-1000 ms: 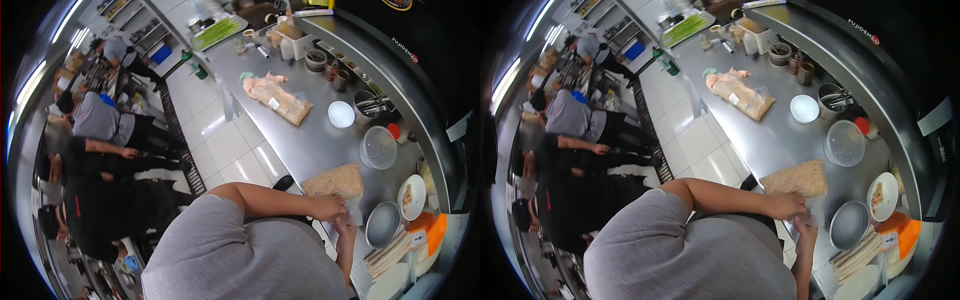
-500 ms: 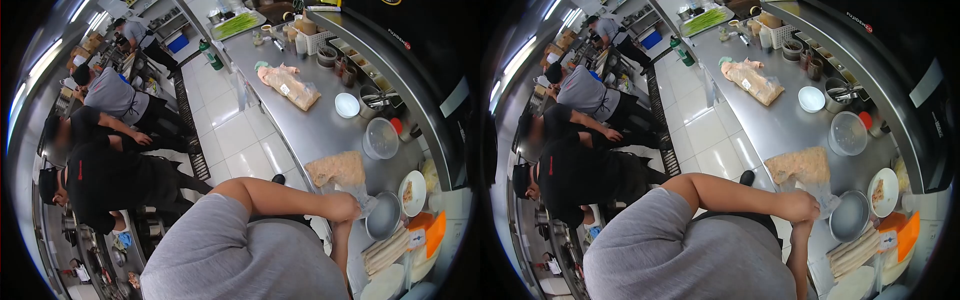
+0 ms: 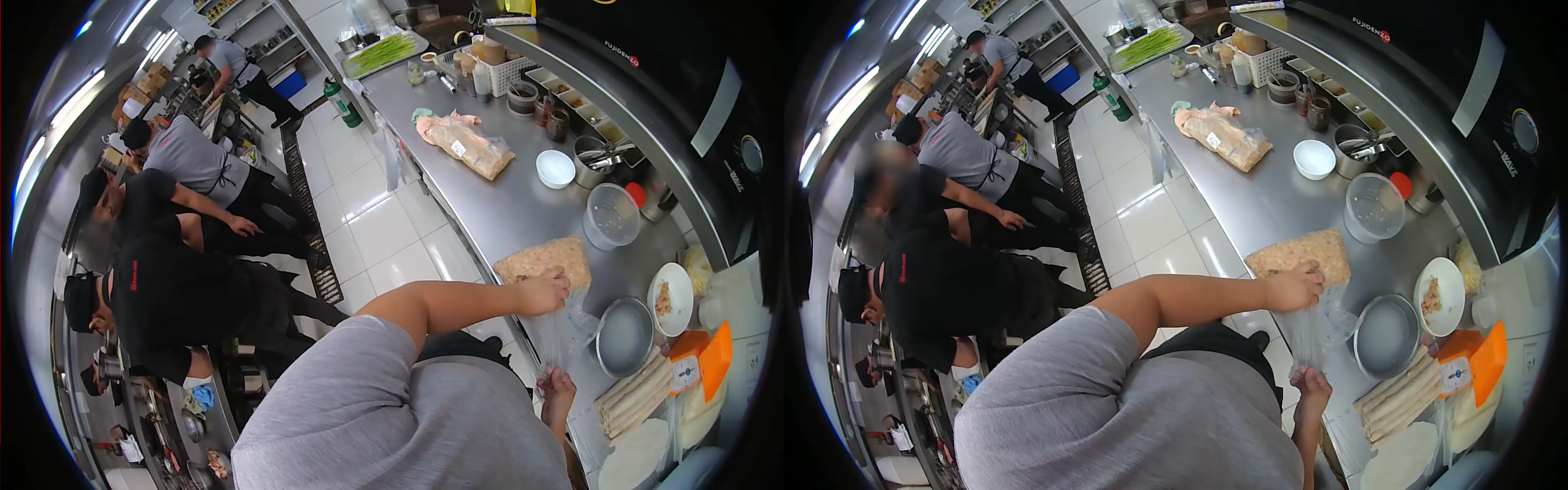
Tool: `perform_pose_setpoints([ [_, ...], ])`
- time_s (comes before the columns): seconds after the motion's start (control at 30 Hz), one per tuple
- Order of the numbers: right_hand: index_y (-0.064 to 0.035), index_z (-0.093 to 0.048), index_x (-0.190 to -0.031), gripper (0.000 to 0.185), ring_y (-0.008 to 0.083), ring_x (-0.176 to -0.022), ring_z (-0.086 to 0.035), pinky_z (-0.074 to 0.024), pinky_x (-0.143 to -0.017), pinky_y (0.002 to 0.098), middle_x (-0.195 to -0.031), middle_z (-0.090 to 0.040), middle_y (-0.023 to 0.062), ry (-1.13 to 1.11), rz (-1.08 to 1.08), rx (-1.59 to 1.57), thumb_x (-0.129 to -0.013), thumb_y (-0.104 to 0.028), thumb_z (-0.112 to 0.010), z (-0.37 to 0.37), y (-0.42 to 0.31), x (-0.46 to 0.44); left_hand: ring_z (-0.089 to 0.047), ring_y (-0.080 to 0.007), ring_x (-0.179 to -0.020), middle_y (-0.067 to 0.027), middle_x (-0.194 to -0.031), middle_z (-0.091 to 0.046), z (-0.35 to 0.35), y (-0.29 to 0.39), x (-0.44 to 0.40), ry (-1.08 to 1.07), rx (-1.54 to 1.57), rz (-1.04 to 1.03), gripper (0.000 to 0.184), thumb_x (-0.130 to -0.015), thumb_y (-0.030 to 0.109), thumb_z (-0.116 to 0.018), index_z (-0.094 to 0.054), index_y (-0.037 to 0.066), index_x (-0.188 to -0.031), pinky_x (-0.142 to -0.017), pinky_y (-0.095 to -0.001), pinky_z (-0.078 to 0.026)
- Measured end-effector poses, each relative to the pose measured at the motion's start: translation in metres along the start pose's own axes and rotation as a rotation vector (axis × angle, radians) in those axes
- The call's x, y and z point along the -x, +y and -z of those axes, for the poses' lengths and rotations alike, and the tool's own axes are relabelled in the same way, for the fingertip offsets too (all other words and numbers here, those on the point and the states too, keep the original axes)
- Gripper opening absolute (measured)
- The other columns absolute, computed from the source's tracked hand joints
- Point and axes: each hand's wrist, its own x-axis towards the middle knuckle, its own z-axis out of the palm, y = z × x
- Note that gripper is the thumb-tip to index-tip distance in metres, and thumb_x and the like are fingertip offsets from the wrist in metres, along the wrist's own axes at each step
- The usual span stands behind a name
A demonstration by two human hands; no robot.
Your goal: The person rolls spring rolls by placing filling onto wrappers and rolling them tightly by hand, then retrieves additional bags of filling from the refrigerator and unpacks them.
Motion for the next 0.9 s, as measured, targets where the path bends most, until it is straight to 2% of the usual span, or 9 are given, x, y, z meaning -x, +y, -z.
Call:
perform_pose_setpoints([
  [0.17, 0.0012, -0.065, -0.085, 0.024, 0.0144, -0.061, -0.057, -0.0476, -0.060, 0.0279, -0.070, -0.062, 0.0063, 0.023, 0.087, 0.177, -0.090, -0.022, -0.061, 0.009, -0.011, -0.003, -0.053, -0.0242, -0.100, -0.0006, -0.083, -0.063, -0.018, -0.011, 0.006, 0.151, 0.370, 0.126, 0.007, -0.070, 0.014, -0.062, -0.067, 0.013, -0.074, -0.098, -0.0413, -0.033],
  [0.27, 0.0005, -0.065, -0.089, 0.018, 0.0131, -0.066, -0.057, -0.0477, -0.063, 0.0279, -0.074, -0.062, 0.0055, 0.014, 0.054, 0.294, -0.089, -0.017, -0.060, 0.013, -0.010, -0.009, -0.054, -0.0250, -0.101, -0.0021, -0.089, -0.064, -0.015, -0.004, 0.002, 0.061, 0.361, 0.218, 0.014, -0.067, 0.014, -0.066, -0.068, 0.012, -0.081, -0.096, -0.0404, -0.034],
  [0.37, -0.0015, -0.063, -0.094, 0.013, 0.0115, -0.070, -0.055, -0.0459, -0.067, 0.0269, -0.078, -0.061, 0.0038, 0.166, 0.029, -0.118, -0.088, -0.013, -0.061, -0.031, -0.053, 0.000, -0.056, -0.0266, -0.097, -0.0034, -0.091, -0.064, 0.010, 0.044, -0.008, 0.132, 0.440, 0.168, 0.022, -0.067, 0.019, -0.069, -0.067, 0.011, -0.088, -0.093, -0.0406, -0.037],
  [0.47, -0.0043, -0.059, -0.100, 0.015, 0.0115, -0.075, -0.053, -0.0435, -0.071, 0.0264, -0.084, -0.060, 0.0023, -0.011, 0.175, -0.046, -0.090, -0.016, -0.060, 0.001, -0.029, -0.028, -0.055, -0.0289, -0.095, -0.0075, -0.096, -0.063, 0.012, 0.072, -0.016, 0.099, 0.441, 0.148, 0.022, -0.071, 0.022, -0.068, -0.065, 0.009, -0.090, -0.090, -0.0414, -0.038],
  [0.57, -0.0062, -0.057, -0.103, 0.018, 0.0127, -0.076, -0.053, -0.0423, -0.071, 0.0264, -0.088, -0.060, 0.0030, -0.137, 0.199, -0.188, -0.092, -0.020, -0.058, 0.002, -0.030, -0.023, -0.054, -0.0310, -0.093, -0.0111, -0.096, -0.060, -0.002, 0.072, -0.022, -0.057, 0.515, 0.129, 0.020, -0.075, 0.025, -0.067, -0.064, 0.008, -0.086, -0.085, -0.0414, -0.040],
  [0.67, -0.0068, -0.056, -0.099, 0.018, 0.0148, -0.081, -0.056, -0.0430, -0.071, 0.0271, -0.095, -0.061, 0.0057, -0.219, 0.100, -0.624, -0.093, -0.023, -0.057, 0.002, -0.035, -0.016, -0.054, -0.0312, -0.092, -0.0117, -0.092, -0.058, 0.002, 0.070, -0.025, 0.069, 0.659, 0.175, 0.016, -0.081, 0.022, -0.064, -0.061, 0.006, -0.081, -0.080, -0.0408, -0.043],
  [0.77, -0.0067, -0.057, -0.099, 0.020, 0.0130, -0.086, -0.057, -0.0450, -0.075, 0.0314, -0.094, -0.062, 0.0052, -0.062, -0.045, -0.530, -0.095, -0.026, -0.052, -0.059, -0.081, 0.008, -0.055, -0.0316, -0.087, -0.0103, -0.083, -0.058, 0.013, 0.082, -0.023, 0.306, 0.819, 0.157, 0.017, -0.082, 0.022, -0.063, -0.059, 0.005, -0.079, -0.076, -0.0399, -0.044],
  [0.9, -0.0032, -0.056, -0.105, 0.021, 0.0141, -0.089, -0.059, -0.0474, -0.075, 0.0300, -0.100, -0.062, 0.0077, -0.072, 0.169, -0.313, -0.093, -0.020, -0.055, -0.060, -0.070, -0.012, -0.057, -0.0341, -0.080, -0.0119, -0.080, -0.060, 0.049, 0.090, -0.021, 0.178, 0.876, 0.407, 0.018, -0.078, 0.021, -0.065, -0.059, 0.004, -0.081, -0.073, -0.0411, -0.046],
])
